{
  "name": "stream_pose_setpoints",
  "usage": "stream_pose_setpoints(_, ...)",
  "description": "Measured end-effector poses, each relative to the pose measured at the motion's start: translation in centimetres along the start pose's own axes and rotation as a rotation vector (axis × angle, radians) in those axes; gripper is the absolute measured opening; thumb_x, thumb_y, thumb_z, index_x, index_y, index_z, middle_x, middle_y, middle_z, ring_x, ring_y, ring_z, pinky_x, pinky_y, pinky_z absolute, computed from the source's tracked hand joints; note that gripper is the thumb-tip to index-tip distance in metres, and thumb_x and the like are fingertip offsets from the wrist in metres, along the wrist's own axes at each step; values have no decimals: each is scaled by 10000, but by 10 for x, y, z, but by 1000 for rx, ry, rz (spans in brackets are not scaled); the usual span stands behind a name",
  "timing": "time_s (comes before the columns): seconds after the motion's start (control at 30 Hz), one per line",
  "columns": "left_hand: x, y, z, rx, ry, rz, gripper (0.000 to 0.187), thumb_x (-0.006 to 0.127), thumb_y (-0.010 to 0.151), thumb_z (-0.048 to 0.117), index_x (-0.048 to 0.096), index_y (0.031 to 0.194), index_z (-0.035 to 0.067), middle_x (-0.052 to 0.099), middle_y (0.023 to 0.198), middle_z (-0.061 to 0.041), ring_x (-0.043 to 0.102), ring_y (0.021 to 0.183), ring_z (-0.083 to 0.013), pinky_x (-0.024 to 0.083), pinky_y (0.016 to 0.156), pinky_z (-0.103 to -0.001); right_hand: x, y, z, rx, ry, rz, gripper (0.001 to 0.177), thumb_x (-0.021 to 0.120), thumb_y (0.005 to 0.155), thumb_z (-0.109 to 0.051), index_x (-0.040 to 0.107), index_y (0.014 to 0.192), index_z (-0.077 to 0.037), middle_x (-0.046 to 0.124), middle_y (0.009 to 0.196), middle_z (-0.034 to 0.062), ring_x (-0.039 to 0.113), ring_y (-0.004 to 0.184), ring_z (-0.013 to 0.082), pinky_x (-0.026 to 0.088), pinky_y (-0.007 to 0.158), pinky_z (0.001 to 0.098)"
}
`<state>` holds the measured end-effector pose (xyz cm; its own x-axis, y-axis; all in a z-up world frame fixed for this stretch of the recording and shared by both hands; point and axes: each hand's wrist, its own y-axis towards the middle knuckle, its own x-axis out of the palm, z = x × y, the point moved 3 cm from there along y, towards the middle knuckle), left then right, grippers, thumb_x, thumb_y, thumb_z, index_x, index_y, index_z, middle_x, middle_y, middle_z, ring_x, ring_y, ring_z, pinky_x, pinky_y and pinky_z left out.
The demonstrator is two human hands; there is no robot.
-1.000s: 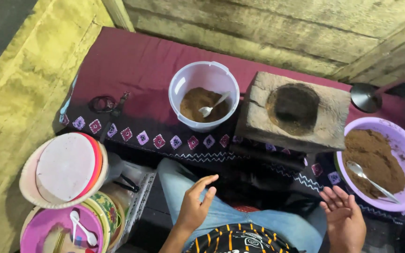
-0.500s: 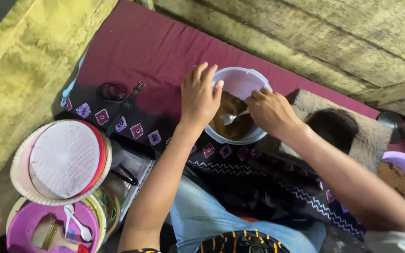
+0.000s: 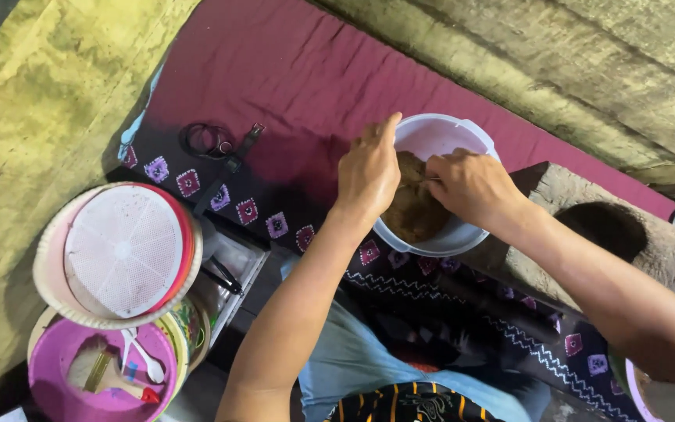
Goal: The person uses a spoon to scoop brown powder from a bowl into a stone mortar and stirs it to mix the substances.
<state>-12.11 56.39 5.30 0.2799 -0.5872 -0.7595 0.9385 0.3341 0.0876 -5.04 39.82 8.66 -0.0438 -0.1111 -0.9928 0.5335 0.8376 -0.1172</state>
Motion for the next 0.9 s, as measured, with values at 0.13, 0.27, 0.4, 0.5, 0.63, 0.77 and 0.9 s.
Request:
stream_pose_setpoints(0.13, -10, -4, 5, -16, -22, -63, 510, 430, 1026, 63, 435, 1530, 142, 617, 1289, -215, 682, 1108, -443, 615, 788, -564, 7, -4, -13, -106, 203, 78, 163, 764, 807, -266, 702, 903, -150, 708, 832, 50, 697, 888, 287, 580, 722, 417)
stream_pose_setpoints(0.27, -10, -3, 5, -2, -29, -62, 515, 419, 1025, 44, 430, 1533, 128, 615, 1293, -224, 680, 1117, -452, 616, 779, -568, -7, -11, -18, -164, 279, 135, 93, 700, 893, -163, 746, 929, -90, 727, 906, 95, 698, 917, 311, 584, 748, 426)
stream_pose_setpoints(0.4, -15, -5, 9, -8, 16, -57, 512, 427, 1025, 51, 427, 1530, 131, 612, 1304, -220, 684, 1117, -448, 621, 779, -571, -19, -24, -5, -122, 341, 225, 173, 665, 986, -197, 758, 1057, -70, 749, 947, 112, 709, 926, 335, 584, 783, 438)
stream_pose_setpoints(0.5, -14, -4, 8, -11, 20, -61, 511, 423, 1020, 44, 426, 1525, 126, 614, 1301, -219, 688, 1112, -438, 628, 770, -563, -25, -23, -1, -67, 261, 327, 133, 669, 998, -173, 753, 1074, -104, 709, 845, 83, 700, 869, 314, 580, 745, 419)
stream_pose_setpoints(0.63, -17, -6, 11, 15, 36, -33, 503, 442, 1015, 35, 436, 1512, 112, 621, 1277, -223, 695, 1089, -443, 630, 747, -567, -1, -12, 3, -18, 199, 385, 126, 667, 1019, -229, 751, 1075, -155, 704, 819, 25, 705, 857, 253, 580, 743, 368)
stream_pose_setpoints(0.77, -21, -5, 13, -1, 13, -61, 498, 419, 1018, 18, 438, 1508, 108, 618, 1270, -222, 697, 1082, -429, 633, 735, -557, 28, 5, -2, 3, 141, 407, 134, 667, 966, -226, 753, 1012, -134, 718, 777, 50, 718, 809, 264, 584, 704, 375)
stream_pose_setpoints(0.9, -20, -5, 11, 3, 40, -62, 481, 389, 1035, 57, 427, 1510, 121, 616, 1253, -204, 699, 1067, -416, 642, 705, -529, 42, 14, -10, 52, 221, 315, 157, 674, 903, -202, 759, 997, -109, 726, 770, 105, 718, 807, 346, 585, 705, 472)
